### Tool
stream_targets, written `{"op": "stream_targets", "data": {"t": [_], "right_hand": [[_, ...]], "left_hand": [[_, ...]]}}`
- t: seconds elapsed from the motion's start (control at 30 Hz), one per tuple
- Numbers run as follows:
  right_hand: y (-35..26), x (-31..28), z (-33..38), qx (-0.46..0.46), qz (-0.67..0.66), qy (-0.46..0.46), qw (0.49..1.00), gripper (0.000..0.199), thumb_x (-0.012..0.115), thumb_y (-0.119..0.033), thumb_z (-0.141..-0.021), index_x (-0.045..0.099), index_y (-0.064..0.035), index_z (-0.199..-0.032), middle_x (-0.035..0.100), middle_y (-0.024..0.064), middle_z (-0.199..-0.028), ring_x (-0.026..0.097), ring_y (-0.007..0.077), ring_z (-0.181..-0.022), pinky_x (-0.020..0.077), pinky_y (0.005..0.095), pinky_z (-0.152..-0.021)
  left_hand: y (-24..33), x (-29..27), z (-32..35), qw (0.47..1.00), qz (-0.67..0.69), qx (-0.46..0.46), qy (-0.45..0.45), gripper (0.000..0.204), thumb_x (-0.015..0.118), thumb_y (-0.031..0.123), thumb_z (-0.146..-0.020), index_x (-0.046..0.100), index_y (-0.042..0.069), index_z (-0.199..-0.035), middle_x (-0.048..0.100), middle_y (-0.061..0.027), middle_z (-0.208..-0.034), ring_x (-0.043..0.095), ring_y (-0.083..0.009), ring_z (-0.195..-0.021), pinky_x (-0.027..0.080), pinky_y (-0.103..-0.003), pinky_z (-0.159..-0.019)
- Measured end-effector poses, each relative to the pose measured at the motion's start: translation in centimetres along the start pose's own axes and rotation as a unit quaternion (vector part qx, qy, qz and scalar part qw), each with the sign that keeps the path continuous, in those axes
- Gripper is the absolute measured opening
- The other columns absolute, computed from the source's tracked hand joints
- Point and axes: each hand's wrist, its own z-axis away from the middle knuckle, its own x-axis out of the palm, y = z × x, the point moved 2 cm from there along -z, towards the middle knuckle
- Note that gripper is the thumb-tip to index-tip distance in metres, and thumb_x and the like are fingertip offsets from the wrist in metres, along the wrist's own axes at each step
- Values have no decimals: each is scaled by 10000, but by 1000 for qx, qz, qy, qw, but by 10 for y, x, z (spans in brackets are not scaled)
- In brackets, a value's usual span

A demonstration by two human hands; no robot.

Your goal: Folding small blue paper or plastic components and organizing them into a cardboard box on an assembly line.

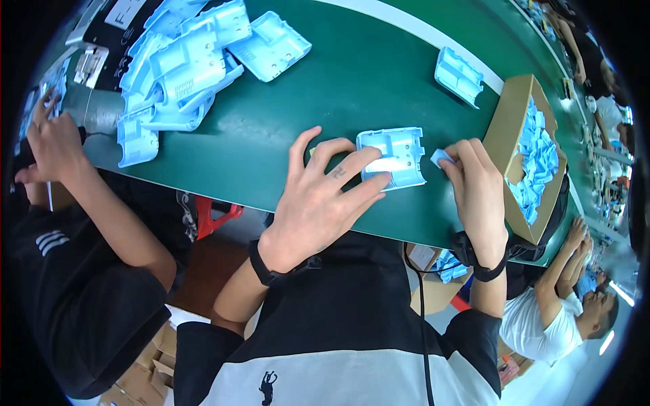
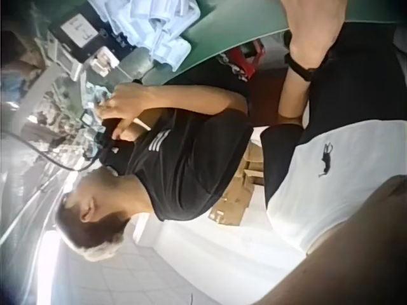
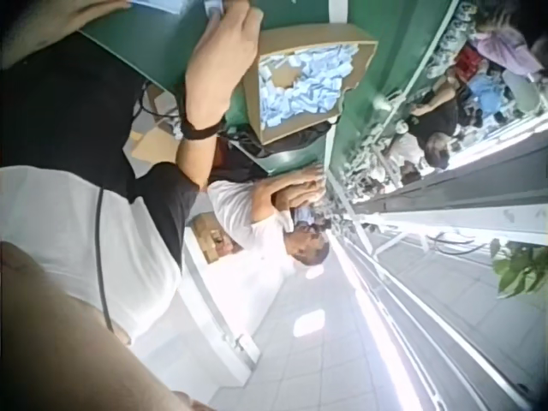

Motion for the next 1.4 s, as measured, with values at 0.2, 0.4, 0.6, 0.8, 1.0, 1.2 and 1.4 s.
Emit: {"op": "stream_targets", "data": {"t": [0.2,0.4,0.6,0.8,1.0,1.2,1.4], "right_hand": [[-28,-10,-12,-133,-80,21,988,150,732,17,-887,708,-14,-1031,629,124,-971,649,300,-923,536,389,-754],[-34,-3,-16,-186,-19,-18,982,177,730,38,-860,706,-30,-1022,614,95,-957,606,292,-885,522,395,-739],[-50,-16,-20,-204,58,-52,976,263,716,54,-789,700,-36,-1035,587,87,-973,569,292,-875,512,406,-731],[-50,-20,-18,-199,47,-41,978,296,706,54,-740,694,-41,-1021,585,84,-991,568,284,-874,510,407,-726],[-37,-5,-23,-208,-4,-45,977,229,722,47,-807,692,-25,-1022,587,85,-959,570,288,-863,508,406,-732],[-38,-10,-29,-192,1,-104,976,171,749,17,-849,695,-15,-1008,591,85,-938,574,296,-857,502,413,-740],[-40,-25,-23,-188,-5,-39,981,204,769,29,-829,707,-15,-1018,622,97,-978,605,300,-882,506,421,-745]], "left_hand": [[2,-7,-5,999,12,-11,-37,199,829,205,-850,802,209,-1047,675,15,-1320,602,-274,-1170,354,-580,-1147],[1,-4,-8,999,17,-13,-28,173,853,192,-826,789,195,-987,647,36,-1297,589,-260,-1167,341,-584,-1153],[3,-6,-10,999,9,-22,-42,186,835,202,-839,802,208,-1022,670,41,-1304,588,-261,-1173,334,-585,-1153],[3,-5,-9,998,11,-31,-46,196,830,200,-837,806,217,-1031,681,40,-1311,590,-258,-1173,331,-585,-1156],[3,-4,-8,998,12,-31,-44,203,838,197,-824,805,228,-1022,685,50,-1302,594,-250,-1162,334,-579,-1157],[5,-2,-9,998,14,-30,-45,217,855,177,-788,776,208,-988,649,64,-1281,588,-252,-1150,353,-586,-1148],[5,-2,-13,998,7,-37,-43,206,853,176,-785,778,206,-974,656,70,-1270,588,-247,-1142,356,-588,-1148]]}}
